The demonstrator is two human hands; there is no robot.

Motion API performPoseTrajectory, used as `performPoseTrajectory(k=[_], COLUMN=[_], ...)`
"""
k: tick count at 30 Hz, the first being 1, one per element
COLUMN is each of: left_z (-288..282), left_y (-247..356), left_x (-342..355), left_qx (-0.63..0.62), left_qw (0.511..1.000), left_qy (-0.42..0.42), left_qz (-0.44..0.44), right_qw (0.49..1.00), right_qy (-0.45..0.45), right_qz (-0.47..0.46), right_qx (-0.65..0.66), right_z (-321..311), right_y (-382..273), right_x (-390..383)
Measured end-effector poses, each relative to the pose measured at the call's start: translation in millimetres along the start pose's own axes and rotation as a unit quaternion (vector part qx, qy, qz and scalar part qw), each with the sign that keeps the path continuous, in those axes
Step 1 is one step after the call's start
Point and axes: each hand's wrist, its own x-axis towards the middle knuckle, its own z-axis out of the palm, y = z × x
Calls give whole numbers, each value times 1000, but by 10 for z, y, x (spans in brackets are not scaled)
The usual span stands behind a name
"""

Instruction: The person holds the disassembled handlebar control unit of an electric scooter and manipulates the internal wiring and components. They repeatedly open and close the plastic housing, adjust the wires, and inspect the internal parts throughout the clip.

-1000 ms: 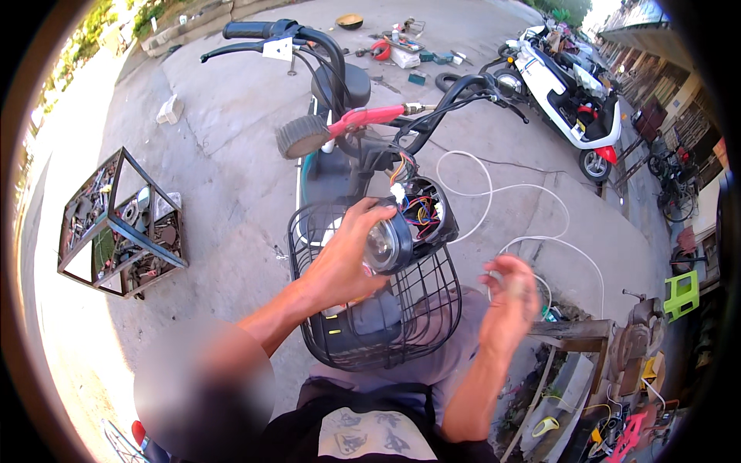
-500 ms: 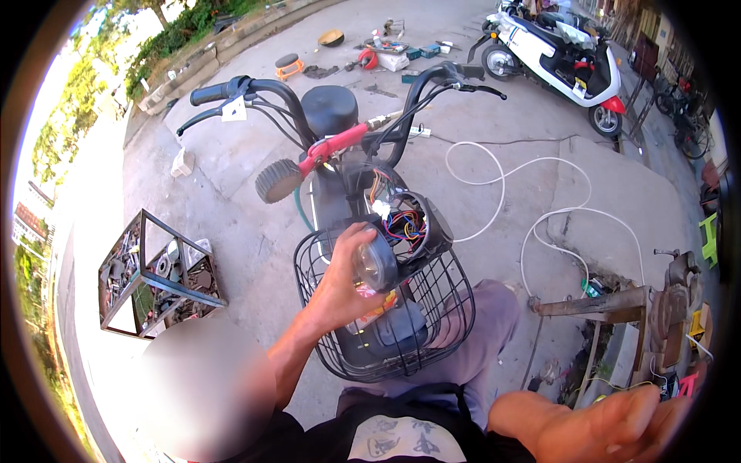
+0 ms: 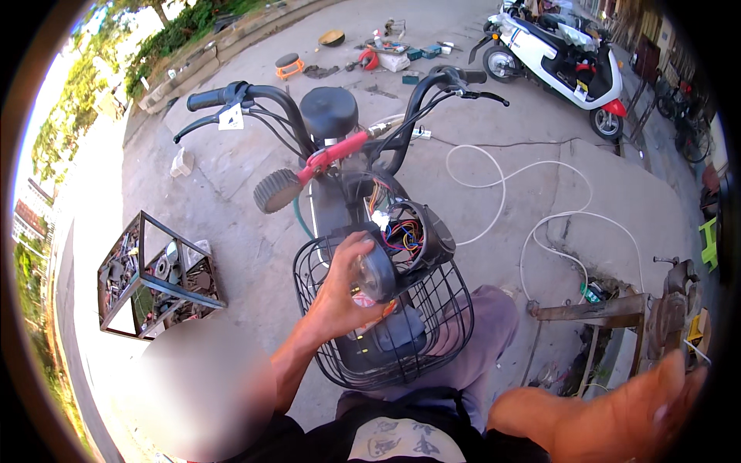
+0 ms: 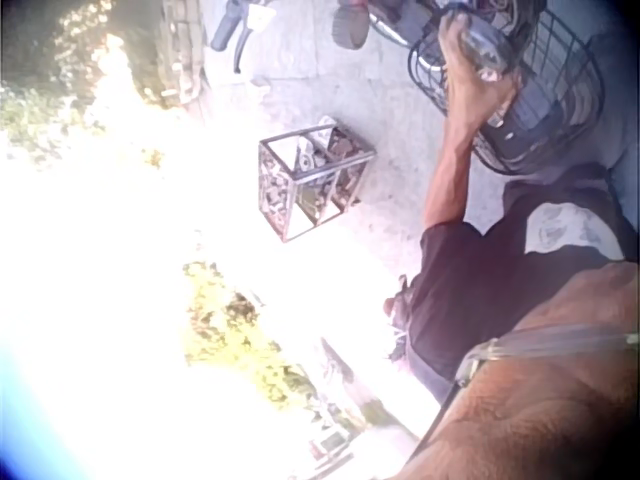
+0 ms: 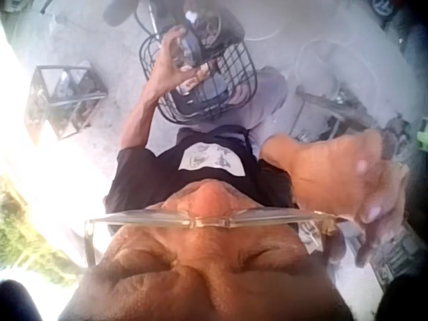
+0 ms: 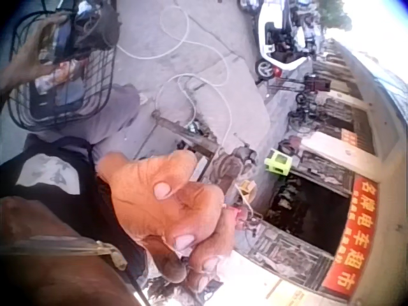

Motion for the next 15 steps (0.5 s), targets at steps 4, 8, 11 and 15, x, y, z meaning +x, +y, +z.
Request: performPoseTrajectory(k=[4, 8, 11, 15], left_z=[-76, -86, -106, -121], left_y=[-66, -125, -154, -110], left_x=[-108, -53, -43, -24], left_qx=[-12, -47, -89, -108], left_qw=[1000, 999, 996, 994], left_qy=[20, 3, -5, -19], left_qz=[-20, -14, -16, -27], right_qw=[973, 866, 841, 828], right_qy=[117, 73, -3, -89], right_qz=[174, 455, 515, 549], right_qx=[-92, -192, -165, -76], right_z=[-212, -457, -506, -490], right_y=[819, 1798, 2030, 2143], right_x=[-478, -1048, -1277, -1261])
